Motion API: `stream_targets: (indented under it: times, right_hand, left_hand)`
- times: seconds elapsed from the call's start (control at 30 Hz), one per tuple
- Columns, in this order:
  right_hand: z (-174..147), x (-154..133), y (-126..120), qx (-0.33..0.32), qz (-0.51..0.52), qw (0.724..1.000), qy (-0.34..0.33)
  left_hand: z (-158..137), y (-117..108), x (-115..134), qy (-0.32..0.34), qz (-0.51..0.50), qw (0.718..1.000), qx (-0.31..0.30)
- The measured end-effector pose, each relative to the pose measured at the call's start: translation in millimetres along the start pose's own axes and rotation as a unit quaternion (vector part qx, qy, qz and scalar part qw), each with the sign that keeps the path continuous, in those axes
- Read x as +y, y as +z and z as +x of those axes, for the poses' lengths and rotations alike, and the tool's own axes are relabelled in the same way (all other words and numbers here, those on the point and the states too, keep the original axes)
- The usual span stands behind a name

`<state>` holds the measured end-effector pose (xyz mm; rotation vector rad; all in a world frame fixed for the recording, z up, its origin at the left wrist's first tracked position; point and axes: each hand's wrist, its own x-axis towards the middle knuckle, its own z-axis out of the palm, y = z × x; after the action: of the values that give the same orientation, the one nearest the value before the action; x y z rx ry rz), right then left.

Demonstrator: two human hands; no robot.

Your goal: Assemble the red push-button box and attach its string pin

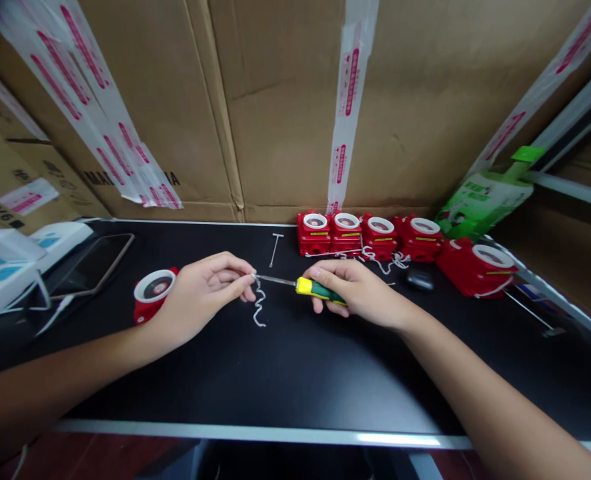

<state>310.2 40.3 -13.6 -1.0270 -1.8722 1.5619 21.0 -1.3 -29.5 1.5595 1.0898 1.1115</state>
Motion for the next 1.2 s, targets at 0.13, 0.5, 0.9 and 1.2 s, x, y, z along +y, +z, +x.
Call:
stream_targets:
  times: [0.13, 0.5, 0.9, 1.2]
  right_hand:
    - [0, -1, -3, 0.013, 0.027, 0.999, 0.026]
    - [-1, -3, -1, 0.021, 0.036, 0.999, 0.019]
    - [3, 0, 2, 0.018, 0.003, 0.999, 0.031]
    - [5, 1, 1, 0.024, -0.019, 0.999, 0.029]
  left_hand:
    - [4, -12, 18, 0.108, 0.152, 0.982, 0.013]
    - [11, -112, 57, -0.090, 0.550, 0.818, -0.138]
    - [19, -132, 37, 0.026, 0.491, 0.827, -0.272]
    - [17, -125, 43, 0.073, 0.429, 0.884, -0.169]
